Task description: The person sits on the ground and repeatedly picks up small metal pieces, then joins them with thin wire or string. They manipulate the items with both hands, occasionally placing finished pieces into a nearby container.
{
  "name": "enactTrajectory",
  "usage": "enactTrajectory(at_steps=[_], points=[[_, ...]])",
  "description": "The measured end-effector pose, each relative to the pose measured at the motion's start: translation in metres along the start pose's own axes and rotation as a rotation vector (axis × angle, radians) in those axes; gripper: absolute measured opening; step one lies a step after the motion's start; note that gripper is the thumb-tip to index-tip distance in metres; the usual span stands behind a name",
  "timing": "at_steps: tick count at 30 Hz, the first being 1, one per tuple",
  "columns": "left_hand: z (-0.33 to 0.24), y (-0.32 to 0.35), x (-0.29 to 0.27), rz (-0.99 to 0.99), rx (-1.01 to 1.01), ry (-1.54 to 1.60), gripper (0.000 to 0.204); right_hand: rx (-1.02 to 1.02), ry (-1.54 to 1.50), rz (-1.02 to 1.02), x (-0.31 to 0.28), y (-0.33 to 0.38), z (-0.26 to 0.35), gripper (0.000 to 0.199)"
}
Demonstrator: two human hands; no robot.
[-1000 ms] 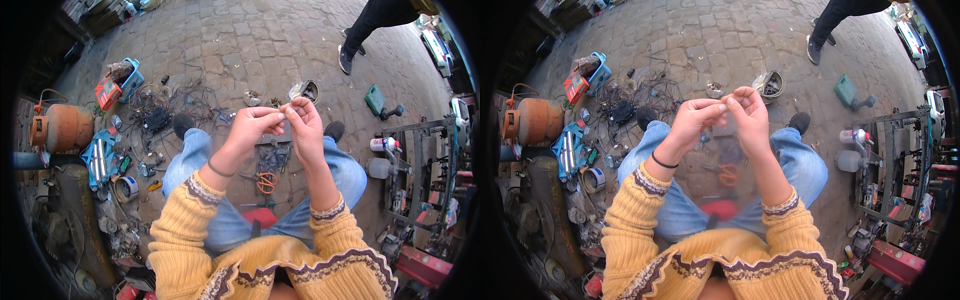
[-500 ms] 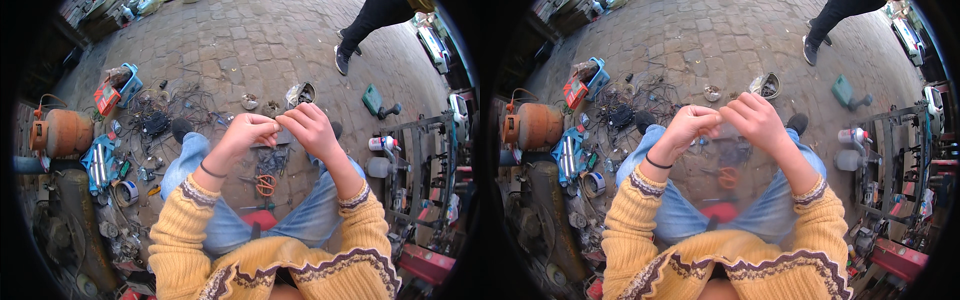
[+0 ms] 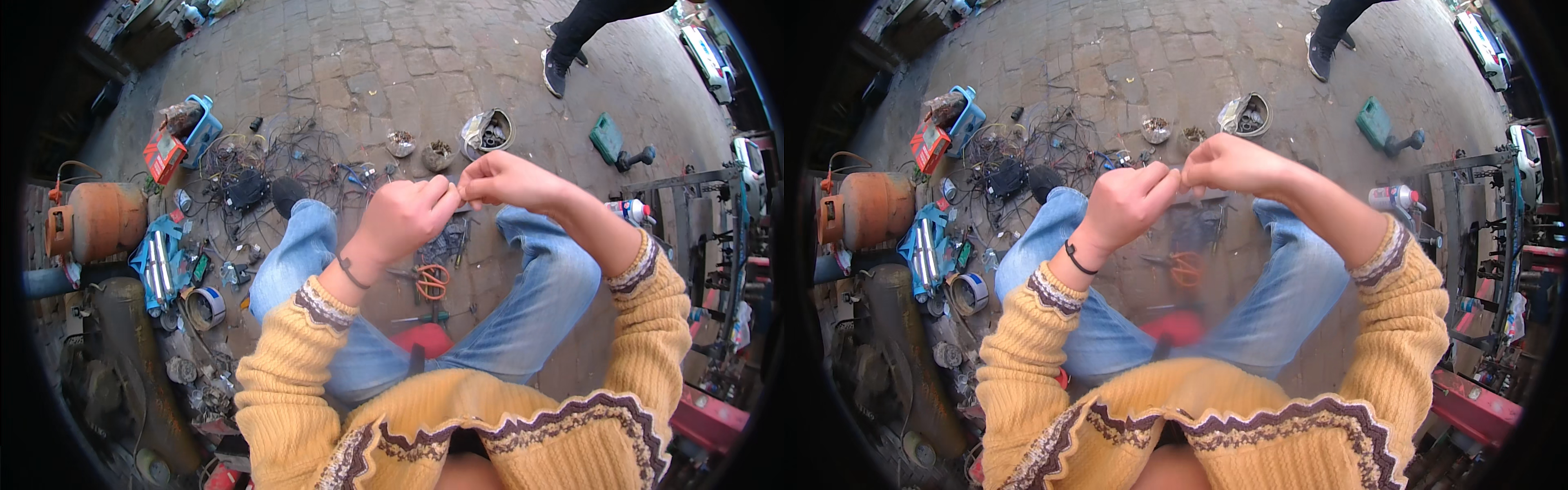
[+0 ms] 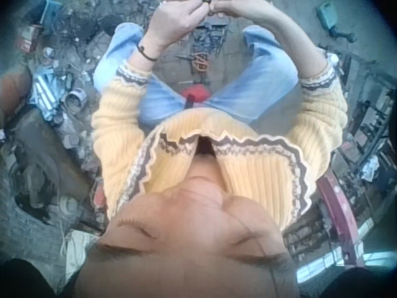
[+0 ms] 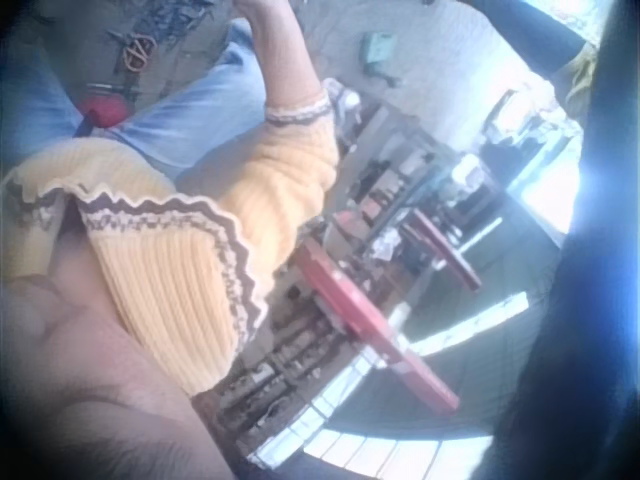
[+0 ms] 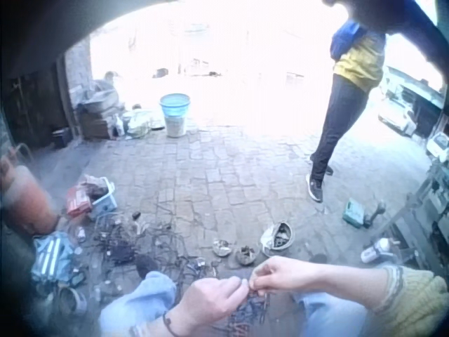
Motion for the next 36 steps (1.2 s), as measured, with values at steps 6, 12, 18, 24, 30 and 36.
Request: enactTrajectory(at_steps=[6,12,18,24,30,36], points=[[0.004,0.005,-0.016,-0.064,0.024,-0.001,0.014,0.201,-0.419,0.238,0.005,-0.005,0.007,0.019],[0.03,0.014,-0.039,-0.203,-0.362,0.074,0.019,-0.077,-0.176,0.092,-0.014,-0.036,-0.001,0.02],[0.06,0.043,-0.067,-0.464,-1.232,0.622,0.005,-0.101,-0.162,-0.717,-0.016,-0.155,-0.171,0.019],[0.066,0.052,-0.067,-0.474,-1.449,0.748,0.007,0.219,0.134,-0.784,0.083,-0.2,-0.32,0.022],[0.071,0.054,-0.064,-0.464,-1.527,0.785,0.004,0.184,0.288,-1.0,0.121,-0.209,-0.332,0.026],[0.07,0.055,-0.061,-0.429,-1.579,0.782,0.005,0.166,0.293,-1.07,0.13,-0.217,-0.329,0.031]])
Point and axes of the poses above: each hand's wrist, its own y-axis away from the middle knuckle, its own x-axis out of the palm, z = x × y, the point moved 3 cm from there along -y, towards the middle knuckle, and after that the axes turned 7 degrees about -z, right-handed, at the moved point
